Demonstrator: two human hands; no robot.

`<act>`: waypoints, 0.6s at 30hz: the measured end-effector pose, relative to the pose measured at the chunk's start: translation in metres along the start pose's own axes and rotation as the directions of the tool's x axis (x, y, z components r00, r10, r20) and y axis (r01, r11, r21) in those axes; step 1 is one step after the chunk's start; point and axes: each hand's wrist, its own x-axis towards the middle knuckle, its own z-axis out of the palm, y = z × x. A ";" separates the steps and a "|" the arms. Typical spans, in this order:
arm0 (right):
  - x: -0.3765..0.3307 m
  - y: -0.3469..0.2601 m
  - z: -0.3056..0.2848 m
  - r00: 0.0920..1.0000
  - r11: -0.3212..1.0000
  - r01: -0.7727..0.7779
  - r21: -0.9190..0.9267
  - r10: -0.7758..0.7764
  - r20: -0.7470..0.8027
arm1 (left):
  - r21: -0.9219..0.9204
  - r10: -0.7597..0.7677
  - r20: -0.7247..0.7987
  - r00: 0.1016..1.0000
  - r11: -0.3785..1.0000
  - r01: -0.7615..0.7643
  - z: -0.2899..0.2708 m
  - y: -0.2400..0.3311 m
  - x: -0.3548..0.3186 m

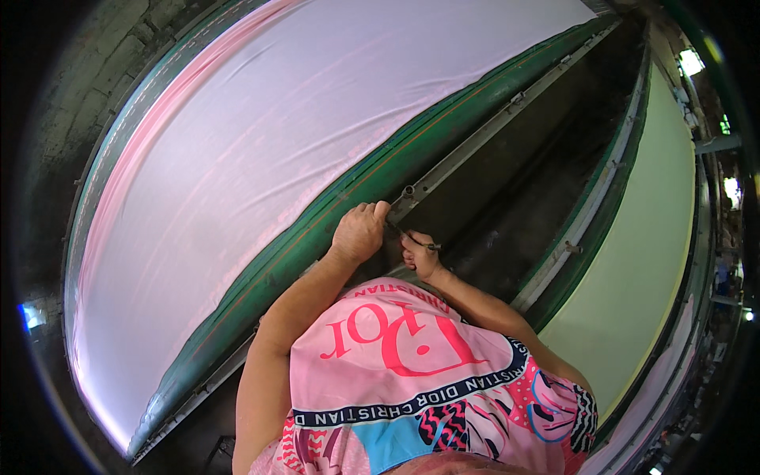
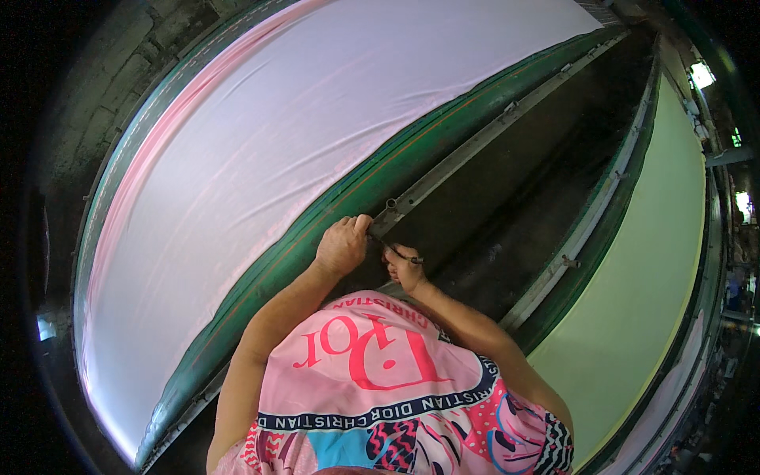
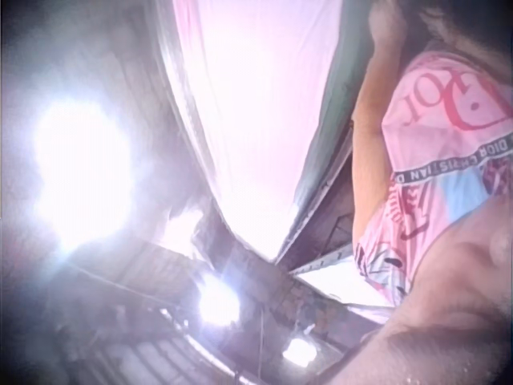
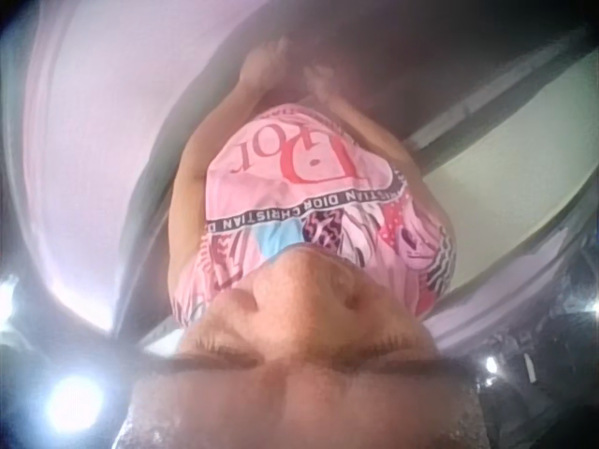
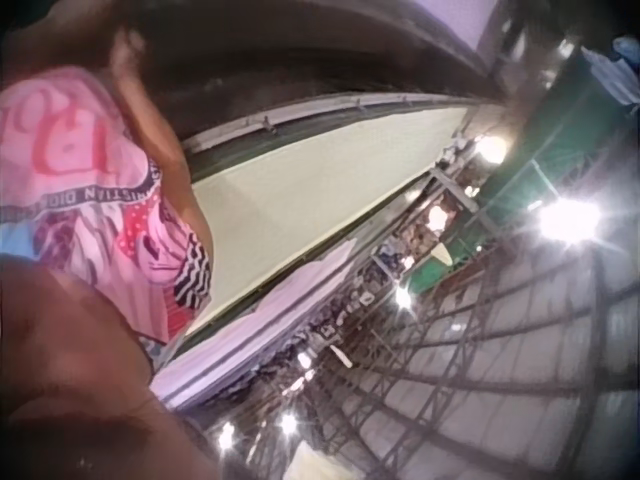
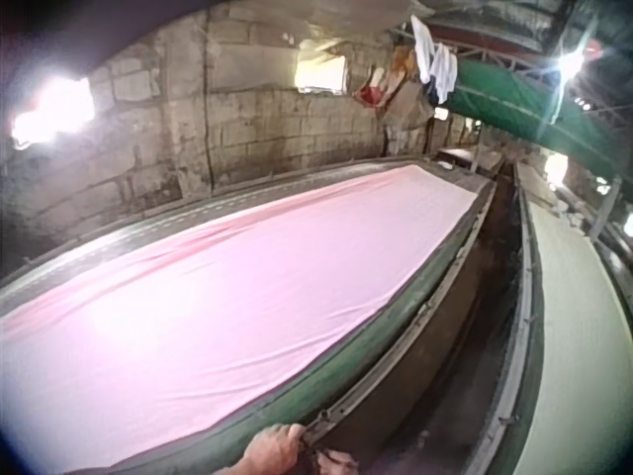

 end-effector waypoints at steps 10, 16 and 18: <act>0.000 -0.029 -0.007 0.962 0.820 0.271 -0.503 -0.253 0.107 | 0.039 -0.010 -0.026 1.000 0.999 0.011 -0.008 0.004 0.002; -0.018 -0.047 0.003 0.831 0.210 0.419 -0.884 -0.480 0.280 | 0.084 0.005 -0.089 0.996 0.996 0.003 -0.018 0.008 0.000; -0.020 -0.049 0.007 0.845 0.125 0.371 -0.920 -0.457 0.278 | 0.070 0.018 -0.097 0.995 0.997 -0.011 -0.015 0.004 -0.001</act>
